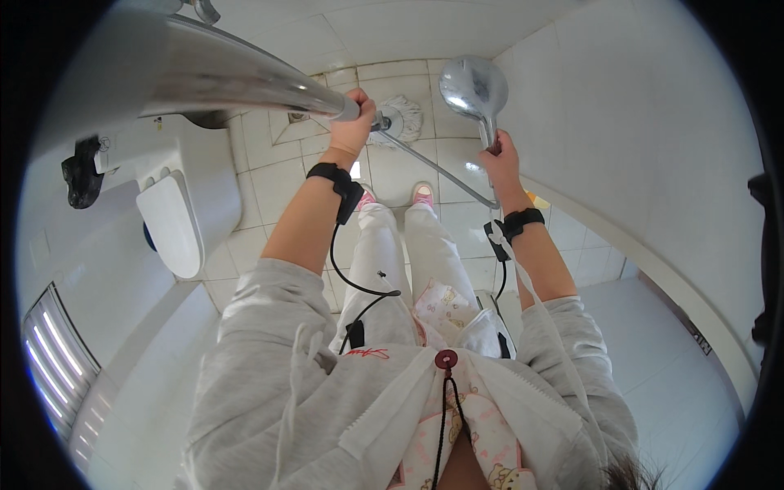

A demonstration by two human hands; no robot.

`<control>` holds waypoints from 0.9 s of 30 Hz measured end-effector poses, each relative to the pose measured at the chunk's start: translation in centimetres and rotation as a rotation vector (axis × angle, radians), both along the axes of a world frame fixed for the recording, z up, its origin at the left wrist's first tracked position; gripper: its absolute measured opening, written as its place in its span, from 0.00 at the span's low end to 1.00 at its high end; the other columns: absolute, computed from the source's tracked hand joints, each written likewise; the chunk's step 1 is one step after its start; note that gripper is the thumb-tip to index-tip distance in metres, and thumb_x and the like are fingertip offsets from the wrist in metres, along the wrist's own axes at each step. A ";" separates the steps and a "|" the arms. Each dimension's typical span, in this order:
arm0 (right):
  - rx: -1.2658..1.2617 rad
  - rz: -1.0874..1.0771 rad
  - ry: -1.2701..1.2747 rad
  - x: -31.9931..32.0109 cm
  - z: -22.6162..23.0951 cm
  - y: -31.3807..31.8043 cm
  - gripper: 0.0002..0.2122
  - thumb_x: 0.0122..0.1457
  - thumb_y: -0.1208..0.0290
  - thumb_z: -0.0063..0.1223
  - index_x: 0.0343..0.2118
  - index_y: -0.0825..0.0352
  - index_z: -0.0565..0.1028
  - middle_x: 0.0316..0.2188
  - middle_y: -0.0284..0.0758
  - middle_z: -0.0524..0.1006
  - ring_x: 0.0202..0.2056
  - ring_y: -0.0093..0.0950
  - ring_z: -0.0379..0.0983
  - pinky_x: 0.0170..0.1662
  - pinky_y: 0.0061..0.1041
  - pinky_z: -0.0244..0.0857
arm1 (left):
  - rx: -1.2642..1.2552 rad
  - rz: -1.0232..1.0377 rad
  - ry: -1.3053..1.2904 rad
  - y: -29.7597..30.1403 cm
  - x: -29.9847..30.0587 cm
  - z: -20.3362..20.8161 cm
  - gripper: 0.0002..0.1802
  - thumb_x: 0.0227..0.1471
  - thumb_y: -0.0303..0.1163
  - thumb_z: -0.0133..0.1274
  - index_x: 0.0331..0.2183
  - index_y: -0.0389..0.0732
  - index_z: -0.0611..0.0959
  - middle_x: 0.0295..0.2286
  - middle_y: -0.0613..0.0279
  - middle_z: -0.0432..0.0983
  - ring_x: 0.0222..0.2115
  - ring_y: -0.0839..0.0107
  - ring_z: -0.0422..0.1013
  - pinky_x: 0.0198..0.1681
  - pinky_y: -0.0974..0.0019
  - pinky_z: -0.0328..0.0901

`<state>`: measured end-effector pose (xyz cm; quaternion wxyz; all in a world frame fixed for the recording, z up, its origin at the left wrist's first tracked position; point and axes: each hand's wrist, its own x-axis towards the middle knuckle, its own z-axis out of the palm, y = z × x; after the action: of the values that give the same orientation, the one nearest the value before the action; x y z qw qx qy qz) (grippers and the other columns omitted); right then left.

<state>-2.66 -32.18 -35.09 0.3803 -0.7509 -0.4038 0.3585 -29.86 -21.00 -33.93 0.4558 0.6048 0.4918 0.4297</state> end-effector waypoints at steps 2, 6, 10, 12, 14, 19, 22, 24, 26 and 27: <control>0.007 0.007 -0.005 0.0 0.0 0.0 0.19 0.39 0.80 0.53 0.39 0.67 0.68 0.21 0.29 0.67 0.23 0.21 0.64 0.28 0.20 0.60 | -0.006 -0.004 0.012 0.0 0.3 0.3 0.08 0.46 0.26 0.45 0.18 0.38 0.69 0.15 0.67 0.64 0.19 0.79 0.59 0.24 0.75 0.55; 0.035 0.020 0.023 1.2 0.0 -0.5 0.18 0.39 0.80 0.53 0.39 0.66 0.69 0.20 0.29 0.67 0.23 0.20 0.63 0.27 0.20 0.59 | -0.061 0.006 -0.014 -1.5 1.0 1.2 0.08 0.46 0.25 0.46 0.18 0.38 0.69 0.15 0.67 0.64 0.19 0.79 0.59 0.24 0.75 0.55; 0.022 0.019 0.056 1.7 -0.2 0.0 0.18 0.39 0.79 0.53 0.38 0.66 0.69 0.20 0.29 0.67 0.23 0.20 0.63 0.27 0.20 0.60 | -0.069 0.025 -0.070 -2.5 0.4 2.6 0.09 0.47 0.24 0.44 0.18 0.38 0.68 0.15 0.67 0.64 0.20 0.79 0.59 0.25 0.74 0.56; 0.022 0.024 0.062 1.6 0.0 -0.1 0.18 0.39 0.79 0.53 0.38 0.66 0.69 0.20 0.29 0.67 0.22 0.20 0.63 0.27 0.20 0.60 | -0.097 0.099 -0.183 -3.0 0.2 3.5 0.09 0.47 0.24 0.43 0.17 0.38 0.67 0.15 0.66 0.64 0.19 0.78 0.59 0.24 0.73 0.56; 0.020 0.031 0.050 1.5 0.2 -0.1 0.18 0.39 0.79 0.53 0.38 0.66 0.69 0.20 0.29 0.67 0.22 0.20 0.63 0.27 0.20 0.60 | -0.109 0.127 -0.266 -3.2 0.1 4.0 0.09 0.48 0.24 0.43 0.17 0.38 0.67 0.15 0.66 0.64 0.19 0.78 0.59 0.25 0.73 0.56; 0.031 0.038 0.001 1.1 0.4 -0.3 0.18 0.39 0.79 0.52 0.38 0.66 0.69 0.19 0.29 0.67 0.22 0.21 0.64 0.27 0.21 0.60 | -0.075 0.168 -0.238 -4.1 1.3 2.7 0.09 0.48 0.23 0.42 0.18 0.39 0.66 0.15 0.66 0.63 0.18 0.78 0.59 0.24 0.74 0.56; 0.044 0.035 -0.007 0.9 0.5 -0.3 0.18 0.40 0.79 0.52 0.38 0.66 0.69 0.19 0.29 0.67 0.22 0.20 0.63 0.27 0.20 0.60 | -0.050 0.210 -0.166 -5.0 2.5 0.7 0.09 0.46 0.23 0.44 0.17 0.38 0.67 0.14 0.65 0.63 0.18 0.77 0.59 0.22 0.72 0.56; 0.050 0.055 0.012 1.1 0.6 -0.2 0.17 0.40 0.80 0.51 0.38 0.66 0.69 0.19 0.29 0.67 0.22 0.20 0.63 0.27 0.20 0.59 | -0.039 0.255 -0.129 -5.5 3.6 -0.4 0.09 0.43 0.25 0.48 0.16 0.37 0.67 0.13 0.64 0.63 0.16 0.75 0.59 0.21 0.68 0.57; 0.043 0.061 0.013 1.3 0.6 -0.6 0.17 0.40 0.80 0.51 0.38 0.66 0.69 0.19 0.28 0.66 0.22 0.19 0.63 0.27 0.20 0.59 | -0.008 0.248 -0.100 -5.6 3.7 -1.1 0.09 0.43 0.25 0.47 0.16 0.37 0.68 0.13 0.64 0.62 0.16 0.74 0.58 0.21 0.67 0.57; 0.036 0.062 0.003 1.2 0.7 -0.6 0.17 0.40 0.80 0.51 0.38 0.66 0.69 0.19 0.28 0.66 0.22 0.19 0.62 0.27 0.20 0.59 | 0.000 0.258 -0.115 -5.2 3.4 -1.2 0.09 0.43 0.25 0.47 0.16 0.37 0.68 0.13 0.64 0.63 0.16 0.75 0.58 0.21 0.68 0.57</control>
<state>-1.44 -32.81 -34.38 0.3830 -0.7304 -0.4329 0.3639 -26.43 -26.17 -35.11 0.4239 0.5110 0.5387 0.5187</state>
